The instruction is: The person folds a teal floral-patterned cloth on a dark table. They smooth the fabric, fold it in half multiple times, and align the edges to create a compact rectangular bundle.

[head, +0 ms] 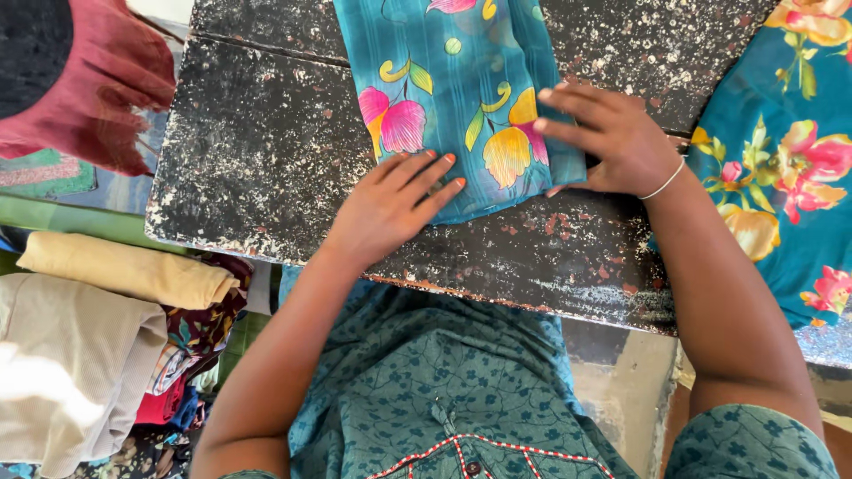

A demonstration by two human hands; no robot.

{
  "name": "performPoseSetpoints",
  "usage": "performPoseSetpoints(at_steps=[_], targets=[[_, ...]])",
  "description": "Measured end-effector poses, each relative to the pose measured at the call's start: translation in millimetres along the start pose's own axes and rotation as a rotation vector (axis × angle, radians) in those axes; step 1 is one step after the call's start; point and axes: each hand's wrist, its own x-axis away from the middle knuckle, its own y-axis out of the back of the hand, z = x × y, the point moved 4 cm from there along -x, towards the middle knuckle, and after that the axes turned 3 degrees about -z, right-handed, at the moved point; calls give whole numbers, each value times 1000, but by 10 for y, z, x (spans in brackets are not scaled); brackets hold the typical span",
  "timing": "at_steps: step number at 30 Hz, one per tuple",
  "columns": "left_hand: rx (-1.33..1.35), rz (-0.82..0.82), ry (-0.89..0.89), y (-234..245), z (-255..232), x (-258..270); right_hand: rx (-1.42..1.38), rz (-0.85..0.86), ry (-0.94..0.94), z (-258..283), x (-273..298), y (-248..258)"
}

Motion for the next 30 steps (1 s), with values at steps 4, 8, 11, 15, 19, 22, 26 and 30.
performPoseSetpoints(at_steps=[4,8,11,15,19,22,26,30], targets=[[38,14,-14,-86,-11,31,44,56,135,168,-27,-75],[158,-69,71,-74,45,65,22,-19,186,235,-43,-94],[302,-156,182,-54,74,54,-61,-56,98,190,6,-124],[473,-222,406,-40,115,101,-204,-66,-96,122,150,-279],[651,-210,724,-87,140,145,-400,-72,-448,36,221,-463],[764,-251,899,-104,106,121,-548,-144,-575,41,180,-463],[580,-206,1049,-84,37,51,-660,-213,-544,122,56,-387],[-26,-501,552,175,-299,-53,-673,-154,-619,100,7,-418]])
